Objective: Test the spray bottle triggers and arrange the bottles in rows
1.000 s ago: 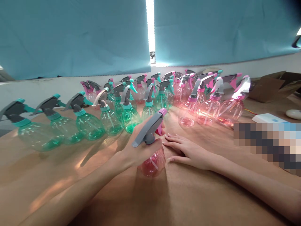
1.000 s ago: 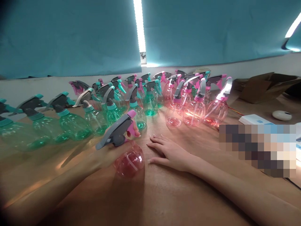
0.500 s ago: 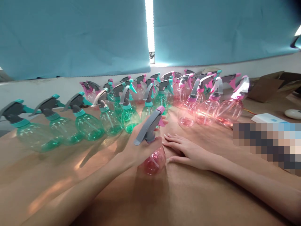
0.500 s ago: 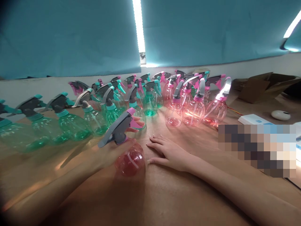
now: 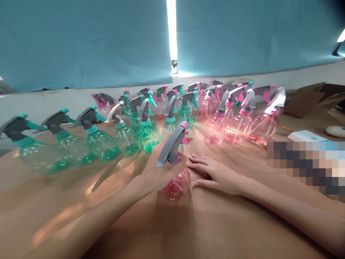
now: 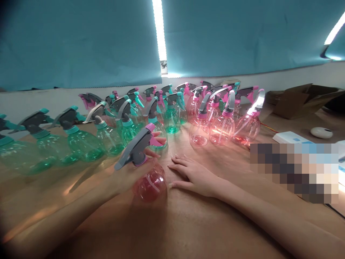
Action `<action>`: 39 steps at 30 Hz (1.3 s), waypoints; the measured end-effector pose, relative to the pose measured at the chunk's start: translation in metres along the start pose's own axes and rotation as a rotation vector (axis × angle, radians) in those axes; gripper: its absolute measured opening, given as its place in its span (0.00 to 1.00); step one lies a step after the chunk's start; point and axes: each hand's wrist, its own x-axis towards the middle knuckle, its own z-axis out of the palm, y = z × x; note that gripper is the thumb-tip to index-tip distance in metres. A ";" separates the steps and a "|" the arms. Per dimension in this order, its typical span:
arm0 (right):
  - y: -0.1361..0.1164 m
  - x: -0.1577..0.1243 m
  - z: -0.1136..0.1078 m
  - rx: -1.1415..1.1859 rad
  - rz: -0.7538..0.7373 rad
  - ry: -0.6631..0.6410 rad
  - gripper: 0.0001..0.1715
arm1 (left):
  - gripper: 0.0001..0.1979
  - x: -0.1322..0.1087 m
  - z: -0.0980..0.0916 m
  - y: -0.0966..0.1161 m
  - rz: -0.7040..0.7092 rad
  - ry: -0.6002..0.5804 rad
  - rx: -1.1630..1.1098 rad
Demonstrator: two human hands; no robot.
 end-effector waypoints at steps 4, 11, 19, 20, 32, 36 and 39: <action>0.000 0.000 0.001 0.013 -0.011 0.019 0.41 | 0.25 0.000 0.000 -0.002 -0.019 0.004 -0.032; -0.001 0.000 0.000 0.006 0.001 0.011 0.41 | 0.25 0.000 0.001 -0.005 -0.008 0.002 0.001; -0.001 0.000 0.000 -0.004 0.002 -0.003 0.41 | 0.23 -0.001 0.000 -0.004 -0.025 0.006 0.025; 0.000 0.000 0.000 -0.003 0.000 0.000 0.41 | 0.22 -0.001 0.000 -0.004 -0.021 0.007 0.027; -0.001 0.000 -0.001 -0.019 0.002 -0.011 0.41 | 0.21 0.000 0.001 -0.006 -0.017 0.012 -0.039; -0.001 0.000 0.000 -0.021 0.006 -0.013 0.42 | 0.20 0.001 0.002 -0.005 0.011 0.009 -0.073; -0.001 0.000 0.000 -0.011 0.006 -0.003 0.41 | 0.18 0.001 0.001 -0.005 0.026 -0.004 -0.122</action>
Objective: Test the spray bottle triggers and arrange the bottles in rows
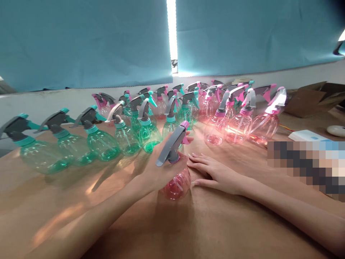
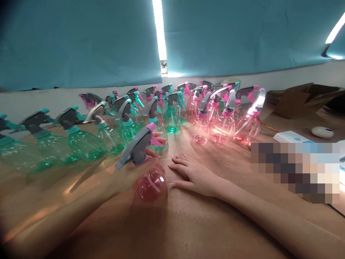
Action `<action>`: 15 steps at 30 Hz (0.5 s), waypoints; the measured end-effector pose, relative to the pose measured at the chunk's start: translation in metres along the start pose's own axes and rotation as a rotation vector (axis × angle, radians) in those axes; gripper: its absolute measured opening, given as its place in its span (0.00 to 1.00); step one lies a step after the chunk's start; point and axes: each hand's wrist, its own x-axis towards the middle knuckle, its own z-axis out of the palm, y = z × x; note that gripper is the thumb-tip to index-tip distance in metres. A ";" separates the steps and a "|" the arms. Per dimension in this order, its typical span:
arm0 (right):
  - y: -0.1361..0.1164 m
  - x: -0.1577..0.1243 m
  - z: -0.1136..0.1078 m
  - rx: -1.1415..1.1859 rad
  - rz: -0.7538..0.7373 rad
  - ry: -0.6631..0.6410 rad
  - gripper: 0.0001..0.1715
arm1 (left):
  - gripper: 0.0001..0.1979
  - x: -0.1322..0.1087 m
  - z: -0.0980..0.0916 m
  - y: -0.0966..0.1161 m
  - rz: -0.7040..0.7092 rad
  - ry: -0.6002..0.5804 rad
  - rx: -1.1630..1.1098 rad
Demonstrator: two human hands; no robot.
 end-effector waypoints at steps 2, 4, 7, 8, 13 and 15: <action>0.000 0.000 0.001 0.009 -0.002 0.011 0.40 | 0.17 0.000 -0.001 0.000 0.008 -0.008 -0.030; 0.001 0.000 0.001 0.013 -0.005 0.018 0.40 | 0.17 0.000 -0.002 0.000 0.009 -0.013 -0.033; 0.001 0.001 0.001 0.003 -0.007 0.007 0.40 | 0.16 0.001 -0.003 0.000 0.014 -0.013 -0.017; 0.002 0.001 0.001 -0.004 -0.007 0.001 0.40 | 0.16 0.001 -0.003 0.001 0.017 -0.009 -0.013; 0.002 0.001 0.001 -0.016 -0.023 0.003 0.40 | 0.16 0.000 -0.003 0.001 0.006 0.025 0.033; 0.001 0.001 0.001 -0.015 -0.023 0.007 0.40 | 0.16 0.000 -0.004 0.001 -0.021 0.024 0.049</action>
